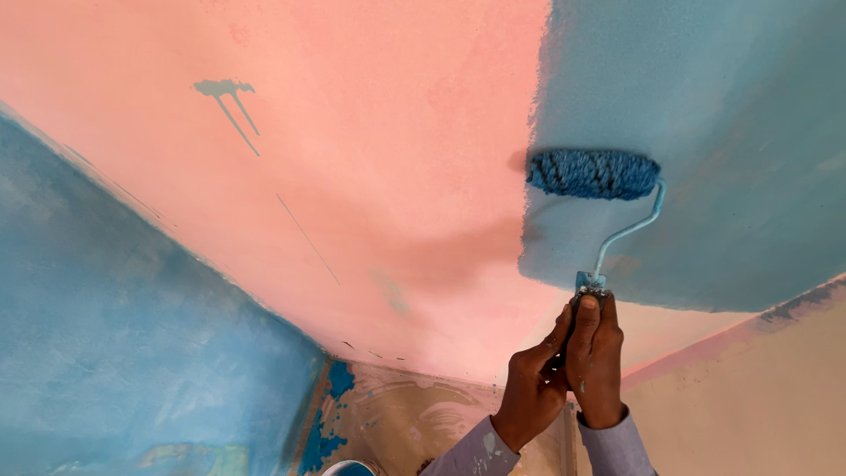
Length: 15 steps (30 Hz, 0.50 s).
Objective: The person paints the ceiling of a room blue using a paint roller, working the roller back and forth across the pink ceiling surface. They periodically reload the roller with blue paint from a bucket on the floor and continue rolling paint onto the ceiling.
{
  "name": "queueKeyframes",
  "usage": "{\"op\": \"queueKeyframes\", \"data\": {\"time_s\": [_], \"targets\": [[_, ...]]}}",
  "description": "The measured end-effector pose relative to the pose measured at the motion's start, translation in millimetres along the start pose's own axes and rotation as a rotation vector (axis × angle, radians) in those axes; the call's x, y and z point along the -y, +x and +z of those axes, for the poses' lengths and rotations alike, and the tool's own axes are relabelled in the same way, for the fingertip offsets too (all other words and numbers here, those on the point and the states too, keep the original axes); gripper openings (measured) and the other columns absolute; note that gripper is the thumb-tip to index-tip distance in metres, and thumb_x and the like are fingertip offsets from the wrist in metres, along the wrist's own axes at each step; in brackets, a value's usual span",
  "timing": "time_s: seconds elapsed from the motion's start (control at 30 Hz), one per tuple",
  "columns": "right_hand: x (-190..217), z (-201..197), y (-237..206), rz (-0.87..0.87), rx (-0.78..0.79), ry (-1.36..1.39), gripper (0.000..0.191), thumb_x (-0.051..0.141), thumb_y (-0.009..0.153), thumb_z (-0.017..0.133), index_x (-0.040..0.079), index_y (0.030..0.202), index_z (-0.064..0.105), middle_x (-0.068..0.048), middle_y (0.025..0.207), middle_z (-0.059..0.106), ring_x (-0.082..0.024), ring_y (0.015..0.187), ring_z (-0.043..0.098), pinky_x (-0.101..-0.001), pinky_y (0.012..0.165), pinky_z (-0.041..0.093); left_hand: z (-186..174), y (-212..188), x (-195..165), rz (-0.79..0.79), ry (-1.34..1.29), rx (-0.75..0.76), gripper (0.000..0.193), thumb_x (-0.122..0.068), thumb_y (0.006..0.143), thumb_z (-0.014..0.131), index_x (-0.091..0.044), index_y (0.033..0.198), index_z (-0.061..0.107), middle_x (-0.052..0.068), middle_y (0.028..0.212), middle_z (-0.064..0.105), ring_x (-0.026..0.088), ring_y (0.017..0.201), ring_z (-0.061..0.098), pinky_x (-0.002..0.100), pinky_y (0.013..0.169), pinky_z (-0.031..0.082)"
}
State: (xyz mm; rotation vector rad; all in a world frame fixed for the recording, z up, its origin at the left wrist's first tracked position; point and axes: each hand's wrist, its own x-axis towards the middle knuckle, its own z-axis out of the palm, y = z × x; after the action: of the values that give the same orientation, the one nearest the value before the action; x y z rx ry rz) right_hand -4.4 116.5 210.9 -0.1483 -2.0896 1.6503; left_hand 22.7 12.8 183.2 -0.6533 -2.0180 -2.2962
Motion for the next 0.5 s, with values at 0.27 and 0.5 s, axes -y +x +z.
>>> {"op": "queueKeyframes", "data": {"time_s": [0.27,0.5], "targets": [[-65,8,-27,0.128,0.008,-0.062,0.040,0.035,0.110,0.038,0.000,0.095,0.051,-0.010,0.060,0.049,-0.016,0.048,0.044,-0.0349,0.042,0.034,0,-30,61,-0.112,0.073,-0.025,0.088,0.025,0.080,0.046,-0.007,0.161,0.045,0.008,0.080,0.060,0.010,0.068,0.053,0.025,0.060,0.045],[-105,12,-51,0.101,0.038,-0.081,0.040,0.035,0.110,0.037,0.001,0.097,0.053,-0.009,0.067,0.056,-0.015,0.055,0.052,-0.0336,0.048,0.042,2,-53,93,-0.174,0.023,-0.047,0.091,0.028,0.076,0.044,-0.007,0.160,0.043,0.007,0.103,0.072,0.011,0.080,0.062,0.025,0.066,0.050]]}}
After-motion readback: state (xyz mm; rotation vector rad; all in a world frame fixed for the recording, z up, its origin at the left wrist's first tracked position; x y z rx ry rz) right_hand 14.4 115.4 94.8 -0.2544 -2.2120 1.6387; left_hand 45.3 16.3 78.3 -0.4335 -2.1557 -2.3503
